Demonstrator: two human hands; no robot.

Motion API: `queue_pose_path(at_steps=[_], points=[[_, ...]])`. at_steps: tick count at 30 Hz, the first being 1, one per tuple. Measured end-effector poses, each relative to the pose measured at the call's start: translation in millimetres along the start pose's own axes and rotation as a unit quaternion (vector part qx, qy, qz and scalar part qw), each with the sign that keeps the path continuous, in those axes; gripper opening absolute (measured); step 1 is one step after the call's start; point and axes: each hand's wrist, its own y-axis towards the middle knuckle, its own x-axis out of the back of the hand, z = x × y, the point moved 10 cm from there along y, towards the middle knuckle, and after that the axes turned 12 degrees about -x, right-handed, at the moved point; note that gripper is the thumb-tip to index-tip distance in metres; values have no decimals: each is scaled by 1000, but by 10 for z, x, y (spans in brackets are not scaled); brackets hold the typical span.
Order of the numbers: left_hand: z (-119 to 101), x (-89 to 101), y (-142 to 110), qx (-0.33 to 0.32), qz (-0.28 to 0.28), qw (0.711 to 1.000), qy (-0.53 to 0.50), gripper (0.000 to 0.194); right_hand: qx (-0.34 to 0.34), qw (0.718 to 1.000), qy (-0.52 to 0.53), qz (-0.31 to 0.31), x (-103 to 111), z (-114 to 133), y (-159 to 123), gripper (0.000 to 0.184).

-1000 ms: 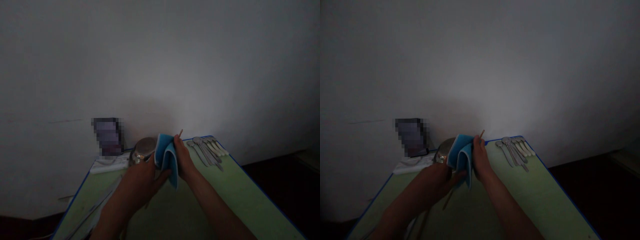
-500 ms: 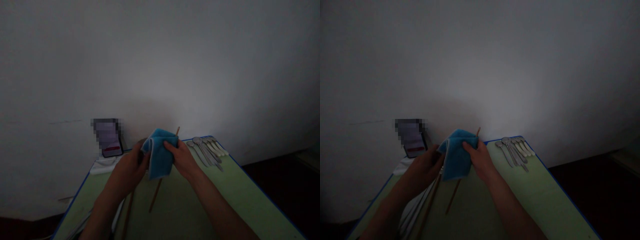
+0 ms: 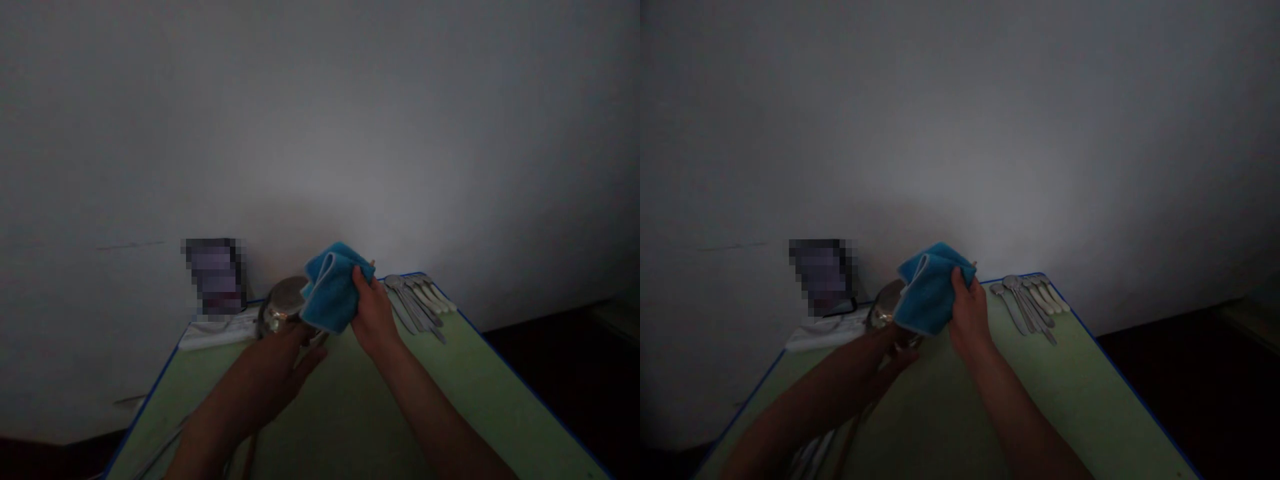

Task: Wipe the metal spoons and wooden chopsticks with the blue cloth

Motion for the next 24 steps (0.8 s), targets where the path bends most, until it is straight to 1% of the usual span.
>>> queue_pose_path(at_steps=[2,6,7,9,10,12,14,17,19,22,24], points=[[-42,26,-20,17,8,1000,16,32,7,999,24,-19,50,56,-1,24],[-84,133,-101,85,6,995,53,31,-5,996,55,-71,162,73,-6,21],[-96,134,-109,85,3,995,48,30,-10,995,57,-81,176,63,-14,21],[-143,105,-93,53,-3,998,28,28,-15,995,51,-88,168,45,-32,20],[-168,85,-80,31,-5,999,20,31,-16,995,45,-85,149,39,-41,20],[-177,47,-62,2,-3,1000,24,44,-18,997,30,-65,87,31,-58,21],[-127,28,-61,6,4,998,54,52,-18,999,18,-35,10,32,-75,23],[-49,14,-73,24,25,996,88,52,-19,1000,6,-11,-56,27,-104,26],[-36,11,-81,22,33,996,86,51,-25,1000,6,-3,-80,3,-114,30],[-42,38,-96,16,32,996,76,49,-38,999,12,20,-131,-41,-114,41],[-51,72,-107,10,25,997,75,47,-25,999,-3,28,-149,-25,-115,42]])
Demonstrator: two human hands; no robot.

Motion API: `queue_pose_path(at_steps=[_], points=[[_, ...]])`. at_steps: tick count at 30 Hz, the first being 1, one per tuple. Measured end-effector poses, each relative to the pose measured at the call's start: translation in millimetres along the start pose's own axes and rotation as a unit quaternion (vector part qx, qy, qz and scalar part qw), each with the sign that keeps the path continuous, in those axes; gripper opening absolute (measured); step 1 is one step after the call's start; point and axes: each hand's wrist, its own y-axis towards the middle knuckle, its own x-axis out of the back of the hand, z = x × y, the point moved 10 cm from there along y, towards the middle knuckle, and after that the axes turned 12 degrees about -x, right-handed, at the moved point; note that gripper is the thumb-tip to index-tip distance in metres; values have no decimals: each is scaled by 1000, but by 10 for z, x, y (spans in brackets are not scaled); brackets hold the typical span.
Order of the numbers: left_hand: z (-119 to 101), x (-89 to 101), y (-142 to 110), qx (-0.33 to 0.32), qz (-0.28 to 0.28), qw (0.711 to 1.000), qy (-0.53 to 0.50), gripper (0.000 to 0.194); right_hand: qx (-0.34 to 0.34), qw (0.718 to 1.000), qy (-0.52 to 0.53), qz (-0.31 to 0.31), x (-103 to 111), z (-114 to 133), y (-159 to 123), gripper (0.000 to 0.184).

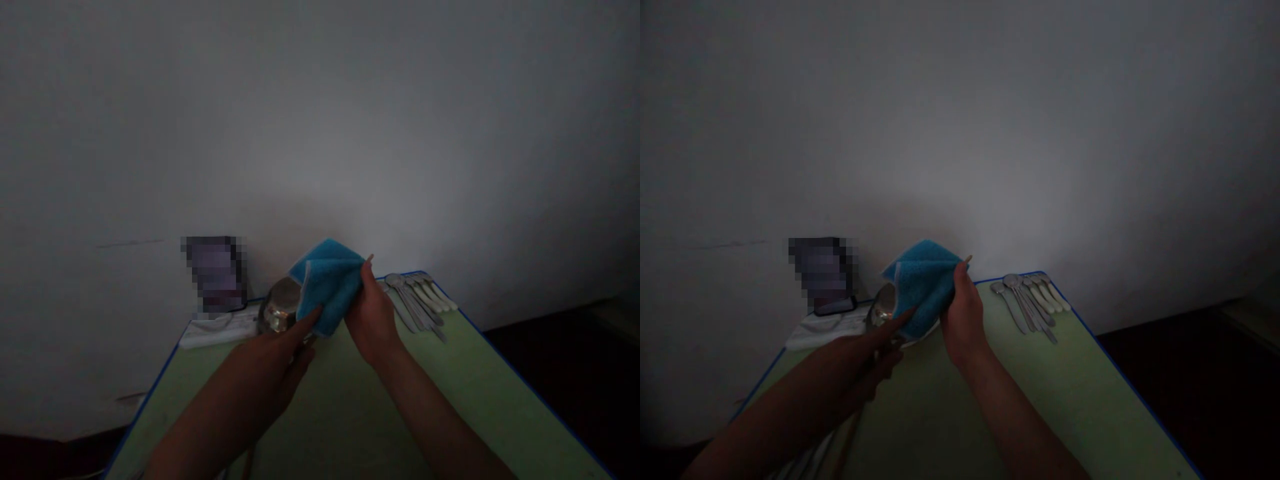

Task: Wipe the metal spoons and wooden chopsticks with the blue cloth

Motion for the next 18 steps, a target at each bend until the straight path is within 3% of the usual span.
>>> queue_pose_path(at_steps=[4,18], points=[[5,65,-17,-10,-9,1000,-2,47,37,998,-46,-9,15,70,-6,35],[129,56,-114,14,23,999,-48,46,66,996,55,-36,142,169,19,31]])
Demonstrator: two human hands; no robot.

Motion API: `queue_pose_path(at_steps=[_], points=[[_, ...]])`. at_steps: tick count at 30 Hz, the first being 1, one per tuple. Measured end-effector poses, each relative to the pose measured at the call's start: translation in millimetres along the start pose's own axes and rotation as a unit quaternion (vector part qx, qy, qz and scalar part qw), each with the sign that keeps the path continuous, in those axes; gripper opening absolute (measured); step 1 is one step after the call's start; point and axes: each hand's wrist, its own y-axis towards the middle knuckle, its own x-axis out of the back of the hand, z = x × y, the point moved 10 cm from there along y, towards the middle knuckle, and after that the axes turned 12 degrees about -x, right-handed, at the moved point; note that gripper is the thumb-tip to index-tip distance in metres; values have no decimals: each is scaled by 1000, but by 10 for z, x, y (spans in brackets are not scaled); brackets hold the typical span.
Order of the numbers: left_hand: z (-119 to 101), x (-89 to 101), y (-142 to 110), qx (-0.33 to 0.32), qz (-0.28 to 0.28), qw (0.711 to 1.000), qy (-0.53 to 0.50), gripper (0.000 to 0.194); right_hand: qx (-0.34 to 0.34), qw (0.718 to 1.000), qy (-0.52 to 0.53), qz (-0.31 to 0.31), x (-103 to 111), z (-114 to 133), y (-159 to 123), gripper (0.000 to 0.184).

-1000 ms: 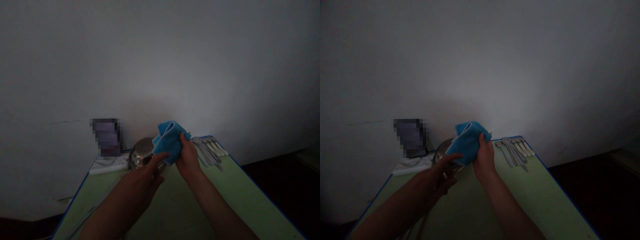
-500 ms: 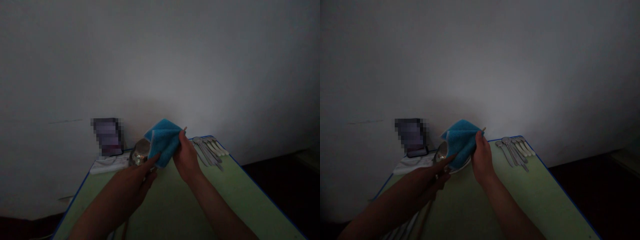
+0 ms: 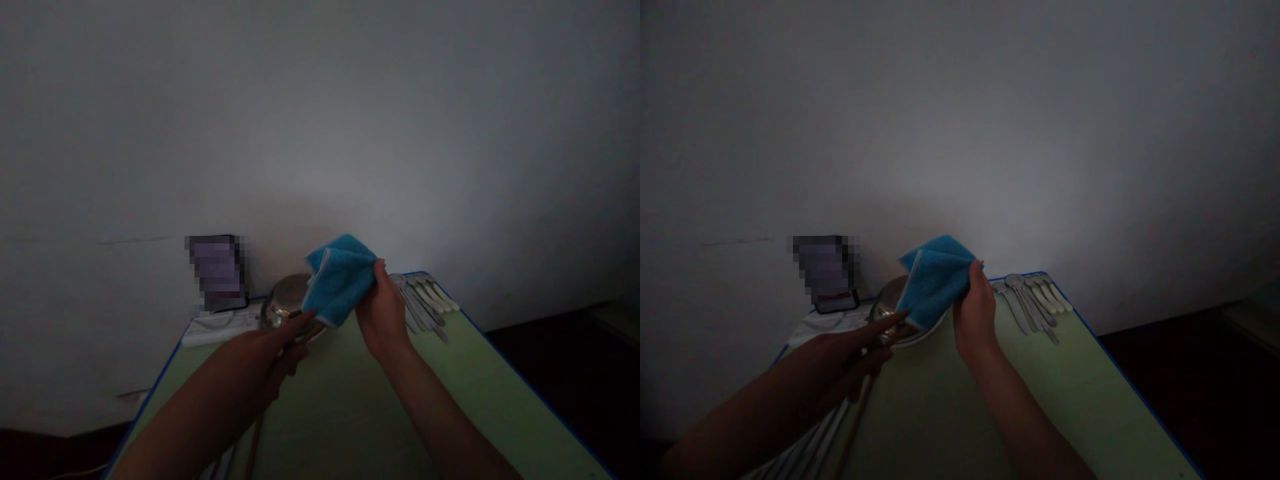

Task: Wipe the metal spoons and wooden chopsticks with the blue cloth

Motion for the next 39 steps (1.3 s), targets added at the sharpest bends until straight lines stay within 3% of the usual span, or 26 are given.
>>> queue_pose_path(at_steps=[6,11,21,39], points=[[32,59,-58,-30,-26,999,22,49,6,996,-85,34,-112,-72,-54,30],[59,111,-37,-8,-32,999,27,32,-18,987,-161,21,-95,-202,-69,36],[98,175,-72,18,-20,999,-40,27,-7,996,-59,66,-175,-4,-50,28],[21,126,-165,-13,-4,999,-37,25,-34,992,-99,72,-258,-46,-166,33]])
